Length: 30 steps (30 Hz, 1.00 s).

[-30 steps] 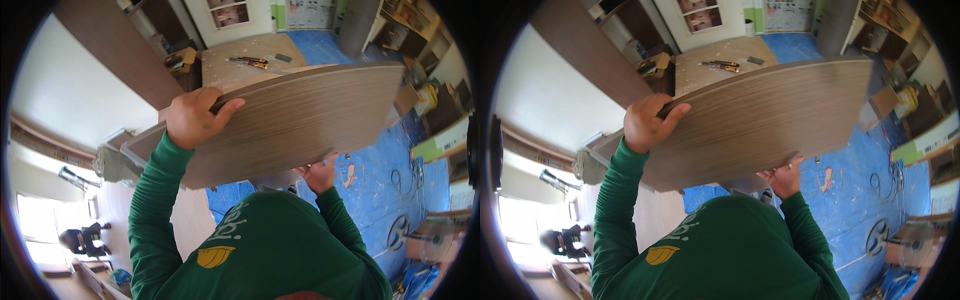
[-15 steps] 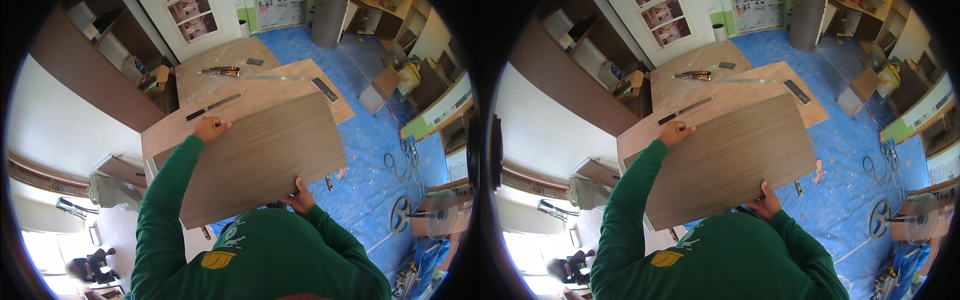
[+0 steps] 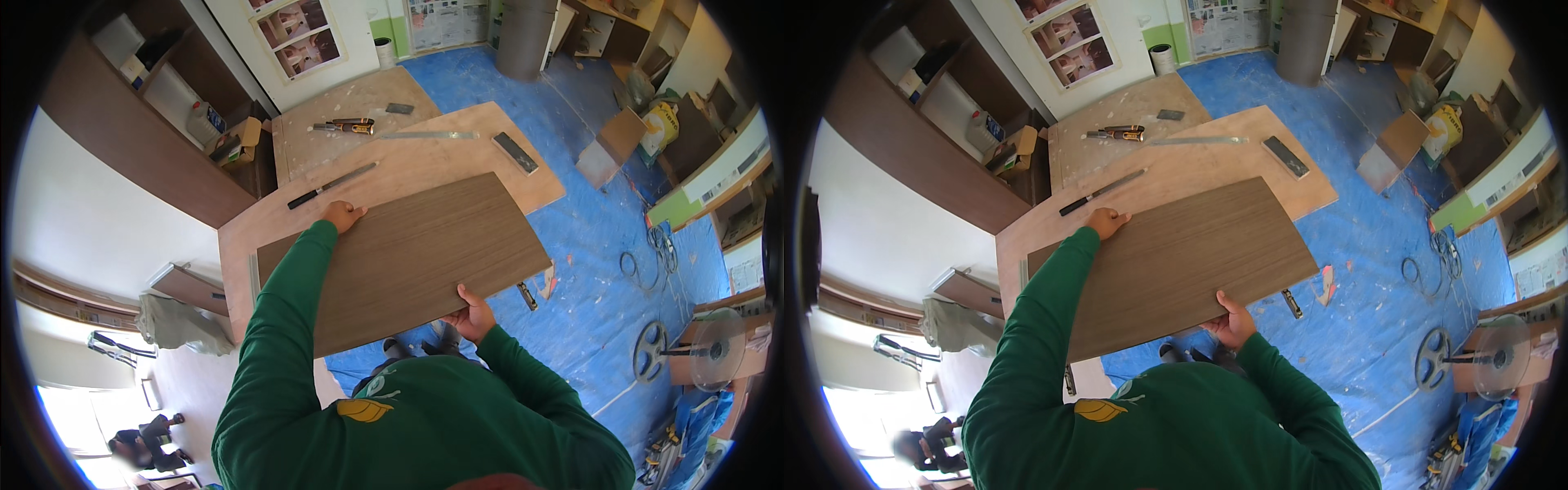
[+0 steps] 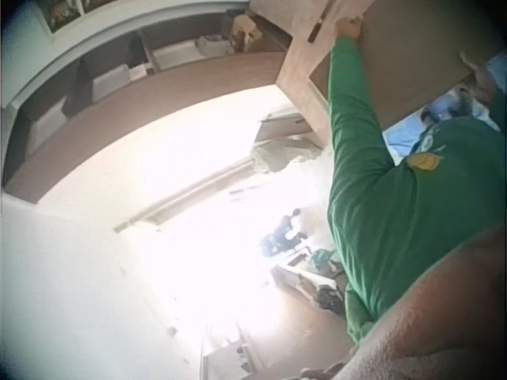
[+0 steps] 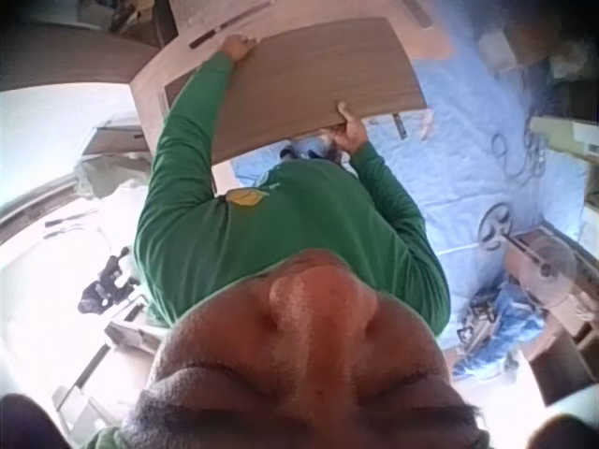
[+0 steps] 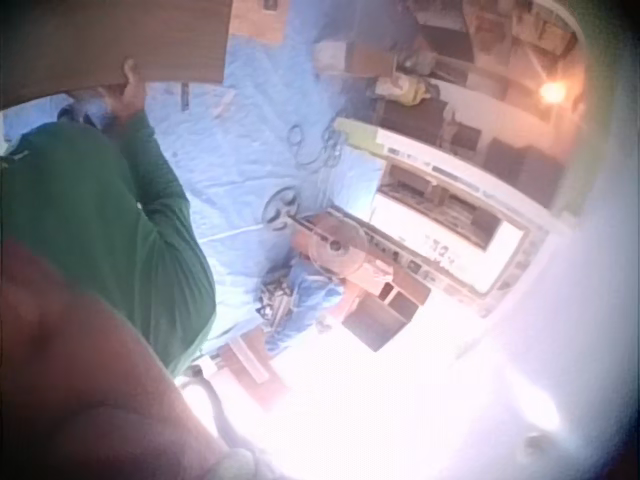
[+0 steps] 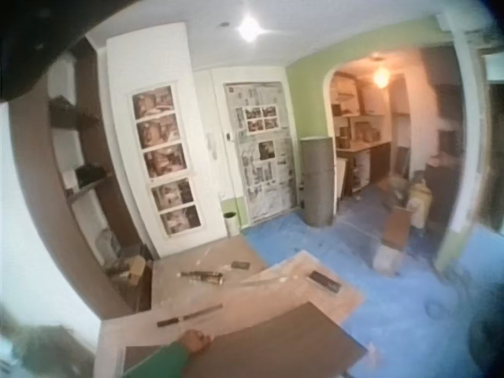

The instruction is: The person trims the edge of a wooden panel using a utility knife and a metal straightedge. They repeatedly reposition the panel and the straightedge to guide the knife along the edge, removing excess material.

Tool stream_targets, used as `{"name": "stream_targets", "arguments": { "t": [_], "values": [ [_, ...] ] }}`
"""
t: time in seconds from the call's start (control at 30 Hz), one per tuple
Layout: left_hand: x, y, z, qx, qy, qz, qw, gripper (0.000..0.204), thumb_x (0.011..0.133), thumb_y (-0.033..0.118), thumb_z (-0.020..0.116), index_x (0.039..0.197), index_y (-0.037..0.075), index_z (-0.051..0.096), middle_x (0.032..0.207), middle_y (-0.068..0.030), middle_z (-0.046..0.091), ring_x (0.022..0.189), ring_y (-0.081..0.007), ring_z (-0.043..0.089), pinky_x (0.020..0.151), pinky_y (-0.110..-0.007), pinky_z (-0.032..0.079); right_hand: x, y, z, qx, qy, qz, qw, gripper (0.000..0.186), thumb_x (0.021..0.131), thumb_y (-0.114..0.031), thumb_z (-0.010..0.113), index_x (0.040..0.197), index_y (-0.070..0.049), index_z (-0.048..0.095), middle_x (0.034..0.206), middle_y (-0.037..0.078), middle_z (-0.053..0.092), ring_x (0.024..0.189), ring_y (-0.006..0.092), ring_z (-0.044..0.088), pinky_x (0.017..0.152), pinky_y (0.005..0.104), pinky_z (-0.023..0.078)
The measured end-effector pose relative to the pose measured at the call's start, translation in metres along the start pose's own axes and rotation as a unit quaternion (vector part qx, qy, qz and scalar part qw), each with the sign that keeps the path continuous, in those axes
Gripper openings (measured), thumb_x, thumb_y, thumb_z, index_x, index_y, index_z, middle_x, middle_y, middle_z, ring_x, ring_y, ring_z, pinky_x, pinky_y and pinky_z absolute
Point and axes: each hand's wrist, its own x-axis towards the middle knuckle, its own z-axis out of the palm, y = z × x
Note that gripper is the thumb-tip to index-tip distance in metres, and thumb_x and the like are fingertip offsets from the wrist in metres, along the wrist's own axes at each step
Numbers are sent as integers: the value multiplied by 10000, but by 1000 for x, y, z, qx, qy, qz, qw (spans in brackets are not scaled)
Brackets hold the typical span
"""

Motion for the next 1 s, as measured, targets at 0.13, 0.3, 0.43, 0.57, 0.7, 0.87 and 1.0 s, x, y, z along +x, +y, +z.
{"name": "stream_targets", "arguments": {
  "t": [0.13, 0.3, 0.43, 0.57, 0.7, 0.87, 1.0],
  "values": [
    [26, 3, 1, 16, -12, 0, 1000, 721, 962, 657, 658, 921, -53, 780, 902, -270, 738, 835, -386, 704, 814, -475, 539, 13, -14, 2, -9, 5, -6, 1000, 526, 1041, -396, 686, 1421, -63, 541, 1317, 163, 713, 1153, 335, 734, 945, 543, 623],
    [59, -33, 19, 18, 16, 8, 1000, 742, 967, 692, 615, 961, -26, 807, 983, -270, 760, 941, -397, 721, 894, -504, 528, 29, -29, 21, -36, 4, -19, 999, 482, 1048, -374, 677, 1390, -51, 571, 1282, 157, 733, 1117, 338, 751, 912, 533, 644],
    [69, -85, 11, 92, 79, 72, 990, 758, 967, 715, 573, 1079, 7, 818, 1168, -293, 735, 1114, -456, 684, 1020, -506, 511, 54, -17, 39, -35, -27, 11, 999, 437, 1049, -338, 668, 1366, -49, 589, 1261, 171, 739, 1082, 348, 764, 894, 535, 659],
    [79, -10, 12, 54, -69, 4, 996, 877, 976, 737, 513, 1424, -5, 645, 1491, -283, 580, 1371, -460, 546, 1179, -515, 418, 51, -30, 24, -40, 12, -21, 999, 415, 1044, -301, 658, 1360, -41, 586, 1248, 178, 740, 1029, 363, 777, 847, 537, 684],
    [69, -40, 4, -5, -44, -60, 997, 910, 911, 764, 588, 1413, 8, 670, 1516, -234, 588, 1381, -428, 560, 1168, -514, 433, 58, -23, 48, -59, 35, -16, 997, 415, 1034, -281, 669, 1357, -34, 586, 1266, 187, 732, 1055, 366, 769, 852, 557, 682],
    [65, -51, 15, 51, 34, -24, 998, 777, 959, 708, 566, 1178, -12, 762, 1258, -254, 695, 1177, -432, 657, 1024, -526, 507, 66, -28, 55, -67, 35, -13, 997, 404, 1023, -292, 686, 1332, -43, 614, 1251, 175, 741, 1075, 353, 762, 853, 559, 678],
    [66, -32, 1, 27, -50, 19, 998, 740, 981, 633, 558, 1306, -12, 719, 1327, -238, 701, 1223, -414, 661, 1022, -528, 532, 61, -39, 59, -87, 48, -36, 994, 369, 1001, -281, 714, 1284, -53, 650, 1216, 149, 761, 1082, 333, 759, 857, 547, 672]
  ]
}}
